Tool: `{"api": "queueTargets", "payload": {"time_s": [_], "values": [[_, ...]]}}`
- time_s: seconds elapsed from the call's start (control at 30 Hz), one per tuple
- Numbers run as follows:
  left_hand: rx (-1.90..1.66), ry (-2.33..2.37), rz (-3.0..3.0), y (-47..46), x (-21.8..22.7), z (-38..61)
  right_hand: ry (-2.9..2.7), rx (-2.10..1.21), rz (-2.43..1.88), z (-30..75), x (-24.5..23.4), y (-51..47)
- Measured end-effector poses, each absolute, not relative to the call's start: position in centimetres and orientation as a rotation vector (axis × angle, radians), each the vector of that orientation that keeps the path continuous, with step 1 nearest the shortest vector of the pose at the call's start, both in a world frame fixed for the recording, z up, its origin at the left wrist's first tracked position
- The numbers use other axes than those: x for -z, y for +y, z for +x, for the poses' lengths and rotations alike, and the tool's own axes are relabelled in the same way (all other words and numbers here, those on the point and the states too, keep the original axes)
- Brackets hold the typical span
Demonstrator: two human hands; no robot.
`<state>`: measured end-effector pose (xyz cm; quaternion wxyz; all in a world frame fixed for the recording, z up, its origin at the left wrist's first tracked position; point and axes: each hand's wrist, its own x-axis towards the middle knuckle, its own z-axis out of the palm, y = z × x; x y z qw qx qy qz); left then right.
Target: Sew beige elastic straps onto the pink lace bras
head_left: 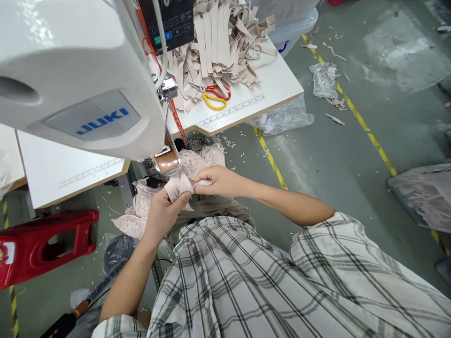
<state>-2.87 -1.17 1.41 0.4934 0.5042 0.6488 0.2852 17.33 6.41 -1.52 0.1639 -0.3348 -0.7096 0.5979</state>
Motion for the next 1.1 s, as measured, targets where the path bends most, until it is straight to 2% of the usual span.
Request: {"api": "queueTargets", "payload": {"time_s": [0.23, 0.5, 0.63, 0.87, 0.97, 1.1], "values": [[-0.663, 1.557, 1.179, -1.2, -1.7, -2.9, -1.765, -2.074, -0.935, 17.3, 1.7, 6.5], [-0.766, 1.453, 0.957, -1.0, -0.5, -2.5, -1.56, -2.157, -1.005, 17.1, 2.1, 6.1], [-0.851, 1.445, 0.904, -0.8, 0.2, -1.9, -1.618, -2.038, -1.069, 17.1, 1.6, 5.8], [-0.93, 1.51, 0.864, -1.1, -0.4, -1.5, -1.893, -1.598, -1.113, 16.4, 0.6, 5.4], [-0.973, 1.516, 0.916, -2.4, 0.4, -2.6, -1.873, -1.804, -1.038, 16.3, -0.1, 6.5], [-1.296, 1.338, 0.857, -4.4, 2.9, -2.7, -1.717, -2.129, -0.929, 15.5, -1.8, 9.3]]}}
